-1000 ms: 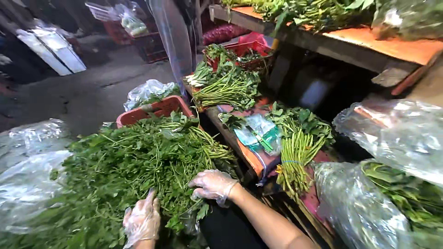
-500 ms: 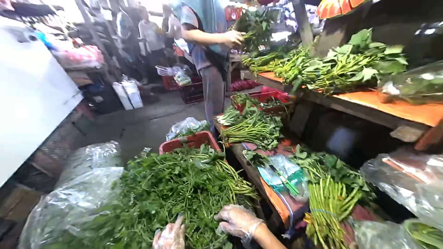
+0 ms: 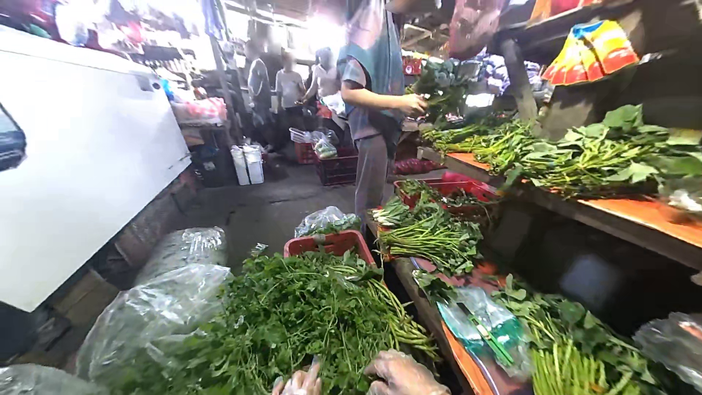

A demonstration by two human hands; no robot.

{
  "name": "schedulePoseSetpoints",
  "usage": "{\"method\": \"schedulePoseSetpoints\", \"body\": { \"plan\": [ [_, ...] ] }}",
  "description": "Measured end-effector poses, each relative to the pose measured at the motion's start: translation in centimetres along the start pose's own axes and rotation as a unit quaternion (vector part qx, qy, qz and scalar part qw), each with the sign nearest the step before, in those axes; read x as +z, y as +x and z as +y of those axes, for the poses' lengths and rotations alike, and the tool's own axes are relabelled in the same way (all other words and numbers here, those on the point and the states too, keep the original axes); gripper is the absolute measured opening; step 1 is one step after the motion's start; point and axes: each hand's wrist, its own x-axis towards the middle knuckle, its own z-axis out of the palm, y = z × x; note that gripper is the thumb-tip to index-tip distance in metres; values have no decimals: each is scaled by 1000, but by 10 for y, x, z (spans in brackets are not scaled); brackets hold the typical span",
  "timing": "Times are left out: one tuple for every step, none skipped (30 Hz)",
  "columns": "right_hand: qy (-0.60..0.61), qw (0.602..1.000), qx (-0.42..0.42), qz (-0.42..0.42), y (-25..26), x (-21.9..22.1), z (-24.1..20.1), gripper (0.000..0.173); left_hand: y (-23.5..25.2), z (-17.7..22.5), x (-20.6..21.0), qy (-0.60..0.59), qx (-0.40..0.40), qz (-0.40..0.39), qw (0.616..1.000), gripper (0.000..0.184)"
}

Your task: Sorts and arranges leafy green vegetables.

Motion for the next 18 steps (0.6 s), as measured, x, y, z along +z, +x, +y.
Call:
{"method": "schedulePoseSetpoints", "body": {
  "plan": [
    [-4,1000,-11,26,1,-1,0,39,0,0,0,-5,0,4,1000,40],
    [-8,998,-20,53,2,-3,0,37,1,-1,0,-8,1,8,1000,40],
    [-10,996,-28,80,3,-5,-2,35,1,-1,0,-13,0,7,1000,40],
    [-13,993,-44,110,5,-7,-3,33,1,-2,0,-20,1,7,1000,40],
    [-13,989,-59,137,7,-9,-5,32,0,-3,0,-26,2,8,1000,40],
    [-9,984,-78,160,8,-11,-9,30,-1,-2,-1,-28,3,8,1000,40],
    [-2,980,-97,176,9,-12,-15,28,-2,-2,-1,-27,5,12,1000,39],
    [9,977,-111,182,10,-12,-21,27,-2,-2,-1,-22,7,13,1000,40],
    [21,975,-123,185,12,-11,-27,27,-3,-1,-2,-18,9,12,1000,40],
    [31,975,-126,180,13,-8,-33,28,-3,0,-2,-15,11,12,1000,40],
    [34,978,-122,164,14,-6,-39,33,-3,1,-1,-12,15,13,1000,40],
    [33,982,-118,145,16,-4,-44,39,-3,1,0,-9,21,18,1000,39],
    [29,985,-116,124,17,-1,-47,45,-5,2,0,-6,30,29,999,38],
    [28,987,-119,108,20,1,-48,49,-6,2,1,-4,38,40,998,38],
    [31,987,-124,95,23,4,-48,49,-6,2,2,-2,44,51,998,37],
    [28,989,-125,78,27,5,-47,48,-6,2,2,1,47,54,997,37],
    [23,991,-121,58,30,7,-46,47,-6,2,1,5,44,46,998,37],
    [21,992,-117,44,33,9,-45,46,-5,3,0,10,36,31,999,38]
  ]
}}
